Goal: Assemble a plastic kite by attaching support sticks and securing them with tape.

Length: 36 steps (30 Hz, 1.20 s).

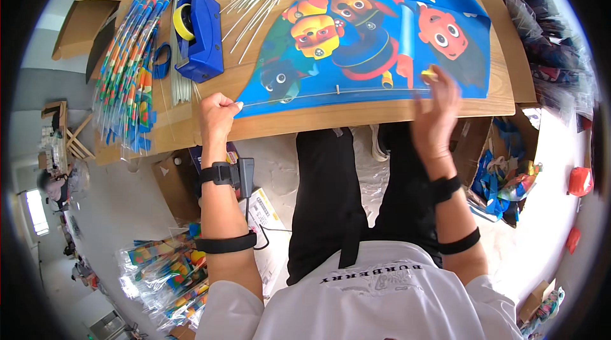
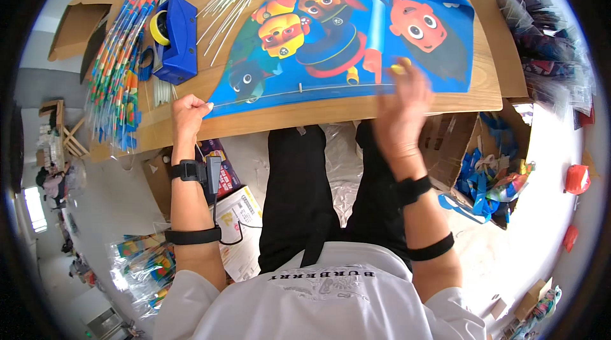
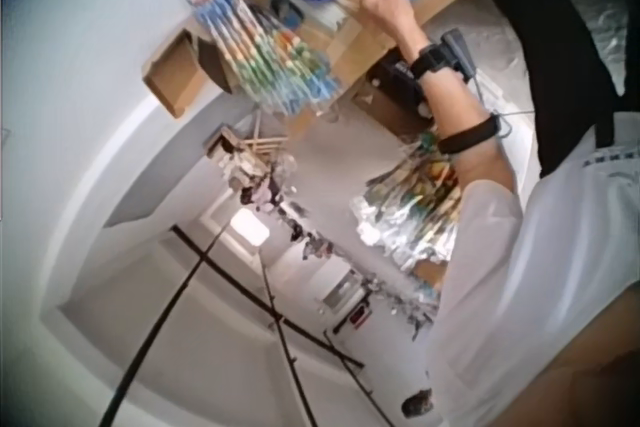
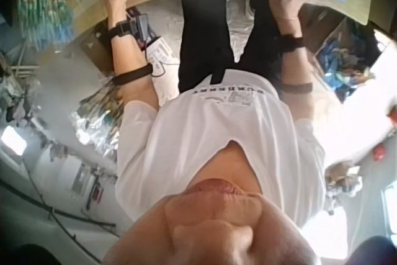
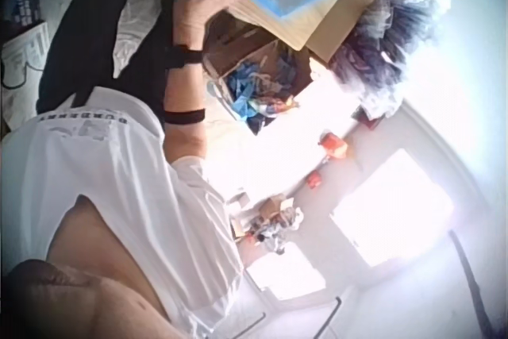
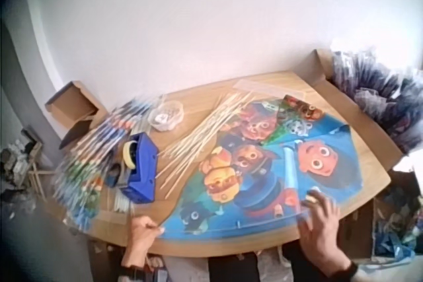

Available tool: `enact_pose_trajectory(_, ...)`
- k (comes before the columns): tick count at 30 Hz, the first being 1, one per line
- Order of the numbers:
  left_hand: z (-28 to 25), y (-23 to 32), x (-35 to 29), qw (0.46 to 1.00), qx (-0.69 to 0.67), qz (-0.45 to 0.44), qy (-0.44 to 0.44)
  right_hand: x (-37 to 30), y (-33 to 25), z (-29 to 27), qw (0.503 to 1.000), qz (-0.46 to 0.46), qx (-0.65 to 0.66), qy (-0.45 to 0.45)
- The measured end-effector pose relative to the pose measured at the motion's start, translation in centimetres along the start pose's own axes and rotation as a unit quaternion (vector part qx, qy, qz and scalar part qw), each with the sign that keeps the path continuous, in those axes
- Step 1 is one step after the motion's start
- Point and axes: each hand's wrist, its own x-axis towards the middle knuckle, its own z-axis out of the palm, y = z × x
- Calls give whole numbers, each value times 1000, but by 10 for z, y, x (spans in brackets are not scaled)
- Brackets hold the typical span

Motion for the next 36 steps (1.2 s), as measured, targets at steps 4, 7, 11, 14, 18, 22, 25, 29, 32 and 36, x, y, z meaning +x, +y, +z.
enact_pose_trajectory(4,-1,1,1,1000,22,-6,7,-16,-85,24,969,-136,52,-198)
enact_pose_trajectory(7,4,5,2,999,32,-2,7,-22,-101,41,951,-156,59,-260)
enact_pose_trajectory(11,0,0,0,999,33,7,14,-30,-104,48,938,-186,39,-291)
enact_pose_trajectory(14,-3,-1,-3,999,47,-18,6,-24,-116,45,938,-192,70,-282)
enact_pose_trajectory(18,4,12,-3,997,69,-24,14,-15,-149,57,926,-225,100,-286)
enact_pose_trajectory(22,0,5,-2,998,54,-15,13,-24,-157,82,902,-268,96,-326)
enact_pose_trajectory(25,-6,6,-2,1000,26,16,-9,-26,-159,87,904,-264,97,-322)
enact_pose_trajectory(29,-15,15,-5,997,-53,-37,-41,-25,-161,87,911,-267,70,-305)
enact_pose_trajectory(32,-22,19,-6,996,-62,-16,-58,-21,-164,88,922,-252,92,-281)
enact_pose_trajectory(36,-27,26,-4,995,-70,-18,-63,-10,-166,93,928,-240,132,-254)
